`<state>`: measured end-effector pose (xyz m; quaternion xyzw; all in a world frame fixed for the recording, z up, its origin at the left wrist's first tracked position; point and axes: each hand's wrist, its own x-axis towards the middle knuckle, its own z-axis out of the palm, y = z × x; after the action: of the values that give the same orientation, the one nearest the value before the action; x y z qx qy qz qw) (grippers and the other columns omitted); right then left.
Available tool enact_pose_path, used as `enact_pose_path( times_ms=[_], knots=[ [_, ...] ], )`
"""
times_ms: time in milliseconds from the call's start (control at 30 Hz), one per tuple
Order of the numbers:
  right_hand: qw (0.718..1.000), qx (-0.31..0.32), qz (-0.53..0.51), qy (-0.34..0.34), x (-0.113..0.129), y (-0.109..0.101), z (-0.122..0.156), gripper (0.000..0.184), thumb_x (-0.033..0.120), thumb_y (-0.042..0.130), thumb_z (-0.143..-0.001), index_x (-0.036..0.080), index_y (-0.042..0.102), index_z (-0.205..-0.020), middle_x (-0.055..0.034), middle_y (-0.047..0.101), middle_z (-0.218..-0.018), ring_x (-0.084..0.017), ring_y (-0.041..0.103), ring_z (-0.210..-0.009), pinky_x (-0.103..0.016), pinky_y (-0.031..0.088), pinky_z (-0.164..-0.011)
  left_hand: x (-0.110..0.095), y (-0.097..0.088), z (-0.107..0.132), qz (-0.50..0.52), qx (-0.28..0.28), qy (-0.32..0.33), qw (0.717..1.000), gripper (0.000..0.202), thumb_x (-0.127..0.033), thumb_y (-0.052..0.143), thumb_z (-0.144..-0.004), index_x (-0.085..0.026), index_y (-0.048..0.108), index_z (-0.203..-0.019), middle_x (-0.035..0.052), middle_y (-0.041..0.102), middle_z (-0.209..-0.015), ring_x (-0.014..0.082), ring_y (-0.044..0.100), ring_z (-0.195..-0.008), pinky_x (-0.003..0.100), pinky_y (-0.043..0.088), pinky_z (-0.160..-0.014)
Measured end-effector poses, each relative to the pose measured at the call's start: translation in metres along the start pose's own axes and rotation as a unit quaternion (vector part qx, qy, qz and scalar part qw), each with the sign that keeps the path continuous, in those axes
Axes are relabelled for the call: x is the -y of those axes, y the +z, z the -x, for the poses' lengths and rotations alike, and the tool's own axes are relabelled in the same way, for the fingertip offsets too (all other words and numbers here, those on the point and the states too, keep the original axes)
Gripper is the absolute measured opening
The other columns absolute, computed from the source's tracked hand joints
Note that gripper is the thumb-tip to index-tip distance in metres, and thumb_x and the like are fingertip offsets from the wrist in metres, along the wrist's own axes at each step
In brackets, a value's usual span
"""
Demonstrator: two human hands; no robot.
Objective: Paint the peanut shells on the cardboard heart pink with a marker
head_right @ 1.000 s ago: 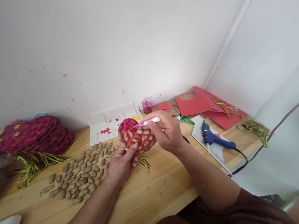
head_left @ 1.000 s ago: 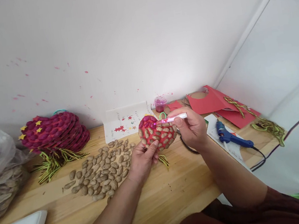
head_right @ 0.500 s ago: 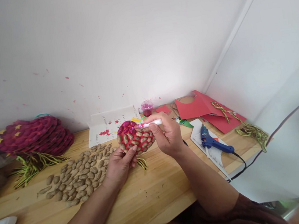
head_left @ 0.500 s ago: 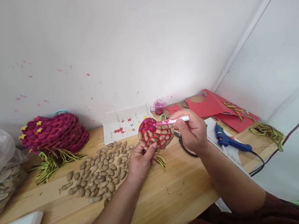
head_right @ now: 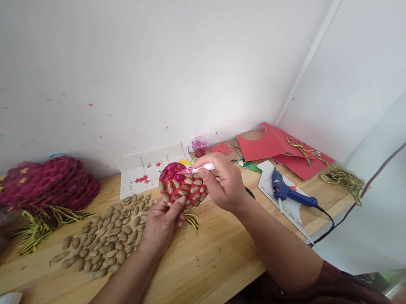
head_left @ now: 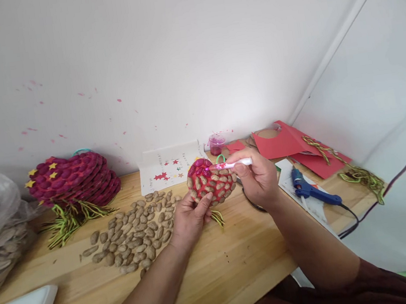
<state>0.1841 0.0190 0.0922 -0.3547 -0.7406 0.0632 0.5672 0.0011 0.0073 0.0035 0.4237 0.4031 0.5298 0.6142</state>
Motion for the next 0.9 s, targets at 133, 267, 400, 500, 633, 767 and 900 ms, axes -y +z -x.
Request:
enact_pose_path(
  times_ms=[133,267,400,500,633,767,900],
  knots=[
    [1.000,-0.004,0.007,0.018,-0.0005,-0.0011,0.0003,0.018,0.032,0.052,-0.104,0.023,0.067,-0.106,-0.0049,0.074,-0.097,-0.017,0.069,-0.082,-0.033,0.056,-0.078,-0.0026,0.0015,0.0004,0.013,0.000,-0.006,1.000,0.053,-0.061,0.088,-0.068,-0.019,0.058,-0.068,-0.0040,0.058,-0.051,0.0078,0.046,-0.042,0.020,0.036,-0.042],
    [1.000,-0.021,0.002,0.012,0.0004,-0.0012,0.0004,0.018,0.033,0.053,-0.104,0.023,0.067,-0.105,-0.0047,0.075,-0.096,-0.018,0.070,-0.083,-0.033,0.057,-0.078,-0.0053,0.0018,0.0002,0.033,-0.004,-0.019,0.999,0.054,-0.061,0.091,-0.064,-0.018,0.059,-0.067,-0.0030,0.059,-0.052,0.0078,0.046,-0.042,0.019,0.036,-0.041],
    [1.000,-0.006,0.009,-0.006,0.0018,-0.0005,-0.0004,0.015,0.028,0.054,-0.103,0.023,0.067,-0.106,-0.0043,0.075,-0.098,-0.017,0.070,-0.086,-0.032,0.056,-0.080,-0.0072,0.0016,0.0004,0.030,-0.002,-0.023,0.999,0.054,-0.060,0.092,-0.062,-0.018,0.057,-0.064,-0.0032,0.059,-0.049,0.0071,0.045,-0.040,0.019,0.034,-0.040],
    [1.000,0.002,0.022,-0.009,0.0015,-0.0006,-0.0009,0.014,0.026,0.054,-0.103,0.022,0.067,-0.105,-0.0040,0.075,-0.097,-0.016,0.070,-0.084,-0.032,0.056,-0.079,-0.0086,0.0018,0.0011,0.026,0.000,-0.025,0.999,0.054,-0.060,0.092,-0.063,-0.018,0.056,-0.063,-0.0039,0.057,-0.047,0.0065,0.043,-0.038,0.018,0.032,-0.039],
    [1.000,-0.008,0.026,-0.010,0.0025,-0.0007,-0.0011,0.015,0.028,0.053,-0.103,0.023,0.067,-0.104,-0.0041,0.075,-0.096,-0.017,0.070,-0.082,-0.033,0.056,-0.078,-0.0094,0.0019,0.0018,0.024,0.004,-0.027,0.999,0.054,-0.060,0.091,-0.063,-0.018,0.056,-0.063,-0.0040,0.057,-0.046,0.0061,0.042,-0.038,0.018,0.031,-0.039],
    [0.999,0.003,0.032,-0.023,0.0053,0.0001,-0.0018,0.014,0.026,0.053,-0.103,0.023,0.067,-0.103,-0.0039,0.075,-0.096,-0.018,0.071,-0.086,-0.033,0.056,-0.079,-0.0089,0.0021,0.0013,0.023,-0.003,-0.030,0.999,0.054,-0.060,0.091,-0.064,-0.019,0.057,-0.064,-0.0041,0.056,-0.046,0.0062,0.042,-0.037,0.018,0.030,-0.038],
    [0.999,0.006,0.044,-0.020,0.0052,0.0000,-0.0021,0.014,0.024,0.052,-0.103,0.023,0.066,-0.101,-0.0040,0.075,-0.095,-0.017,0.071,-0.085,-0.032,0.056,-0.078,-0.0100,0.0029,0.0006,0.037,-0.011,-0.042,0.998,0.055,-0.061,0.092,-0.060,-0.019,0.056,-0.064,-0.0043,0.056,-0.045,0.0061,0.041,-0.037,0.018,0.029,-0.037]
  ],
)
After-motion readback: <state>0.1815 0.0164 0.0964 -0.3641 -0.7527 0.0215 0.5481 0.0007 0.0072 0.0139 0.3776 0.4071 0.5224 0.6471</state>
